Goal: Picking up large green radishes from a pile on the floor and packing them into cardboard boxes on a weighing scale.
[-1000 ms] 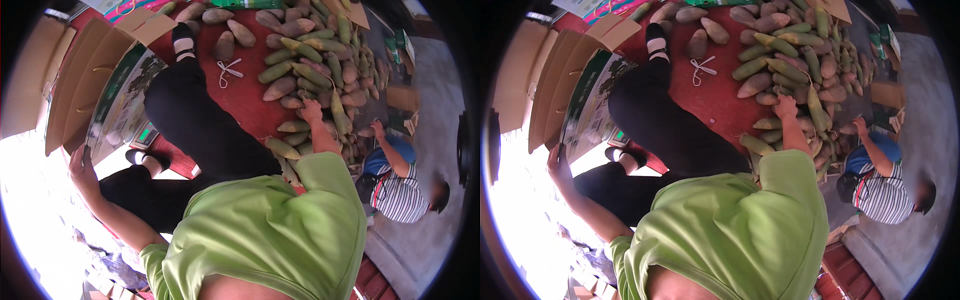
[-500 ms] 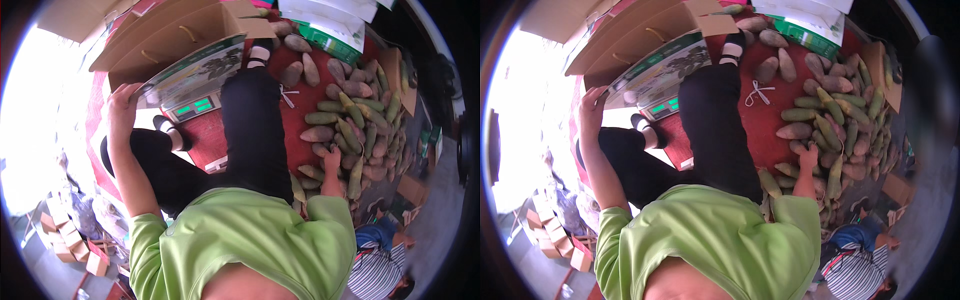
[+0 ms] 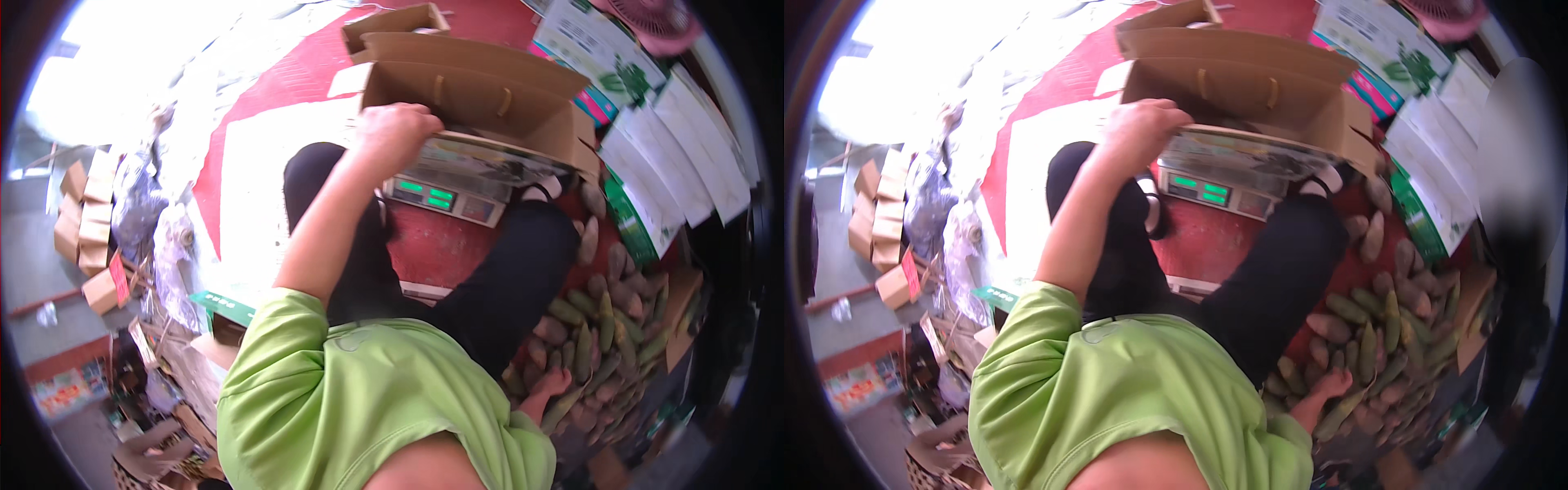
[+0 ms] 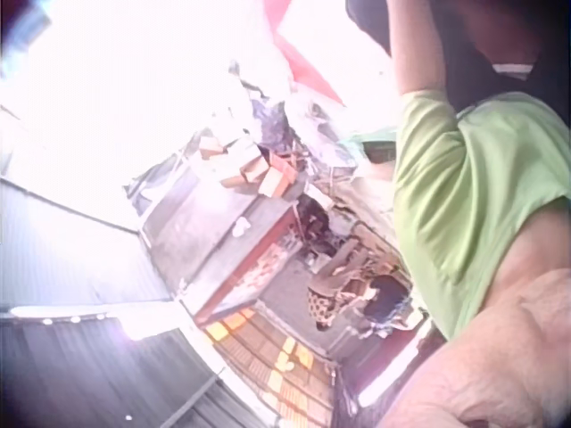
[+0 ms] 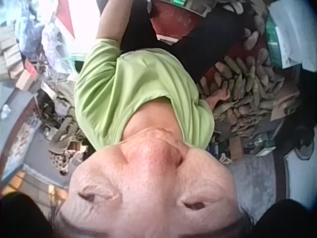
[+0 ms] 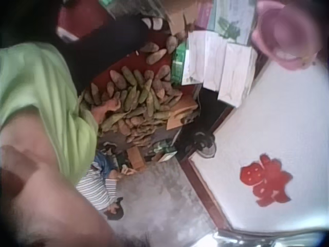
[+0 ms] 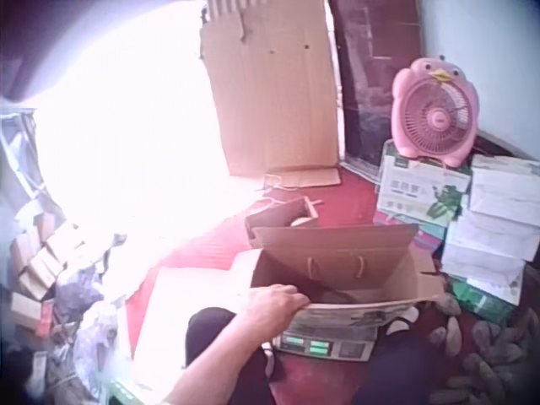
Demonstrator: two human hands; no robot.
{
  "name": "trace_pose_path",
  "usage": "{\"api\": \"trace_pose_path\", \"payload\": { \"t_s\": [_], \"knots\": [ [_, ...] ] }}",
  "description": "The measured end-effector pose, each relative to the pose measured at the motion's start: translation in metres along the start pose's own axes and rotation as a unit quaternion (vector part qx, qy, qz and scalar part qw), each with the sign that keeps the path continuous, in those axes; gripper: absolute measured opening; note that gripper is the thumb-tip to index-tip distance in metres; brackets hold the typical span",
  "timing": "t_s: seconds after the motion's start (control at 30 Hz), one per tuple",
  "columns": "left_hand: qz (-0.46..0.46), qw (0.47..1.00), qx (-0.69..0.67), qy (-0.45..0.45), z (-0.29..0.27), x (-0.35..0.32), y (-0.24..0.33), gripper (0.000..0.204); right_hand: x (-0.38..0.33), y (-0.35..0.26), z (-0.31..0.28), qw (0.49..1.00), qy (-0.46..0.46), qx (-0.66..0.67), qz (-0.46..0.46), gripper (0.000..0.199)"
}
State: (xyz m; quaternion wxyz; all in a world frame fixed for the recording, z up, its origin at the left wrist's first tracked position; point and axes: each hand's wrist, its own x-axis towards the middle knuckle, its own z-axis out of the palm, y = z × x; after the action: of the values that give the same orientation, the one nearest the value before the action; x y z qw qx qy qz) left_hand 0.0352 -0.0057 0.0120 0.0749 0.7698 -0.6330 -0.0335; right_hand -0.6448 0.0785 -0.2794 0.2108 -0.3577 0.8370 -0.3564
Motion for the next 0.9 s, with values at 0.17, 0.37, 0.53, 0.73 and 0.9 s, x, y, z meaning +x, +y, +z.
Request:
{"api": "trace_pose_path", "payload": {
  "t_s": [0.17, 0.37, 0.53, 0.73, 0.9],
  "knots": [
    [-0.006, 0.996, 0.039, -0.078, -0.008, -0.004, -0.001, 0.028, 0.017, -0.031, -0.016, 0.995, -0.05, 0.075, 0.045, 0.037],
    [0.04, 0.998, 0.012, -0.054, -0.004, 0.007, 0.012, 0.021, 0.043, -0.114, 0.036, 0.987, -0.118, 0.064, -0.091, 0.029],
    [0.036, 0.998, -0.021, 0.052, 0.014, -0.009, -0.01, 0.014, 0.306, -0.133, -0.024, 0.956, -0.16, 0.167, -0.182, 0.025],
    [0.074, 0.996, -0.001, 0.049, 0.009, 0.0, 0.002, 0.014, 0.258, -0.211, 0.013, 0.901, -0.174, 0.327, -0.225, 0.021],
    [0.047, 0.997, -0.008, 0.061, 0.021, -0.006, -0.009, 0.011, -0.03, -0.447, 0.05, 0.811, -0.284, 0.435, -0.27, 0.013]
  ]
}}
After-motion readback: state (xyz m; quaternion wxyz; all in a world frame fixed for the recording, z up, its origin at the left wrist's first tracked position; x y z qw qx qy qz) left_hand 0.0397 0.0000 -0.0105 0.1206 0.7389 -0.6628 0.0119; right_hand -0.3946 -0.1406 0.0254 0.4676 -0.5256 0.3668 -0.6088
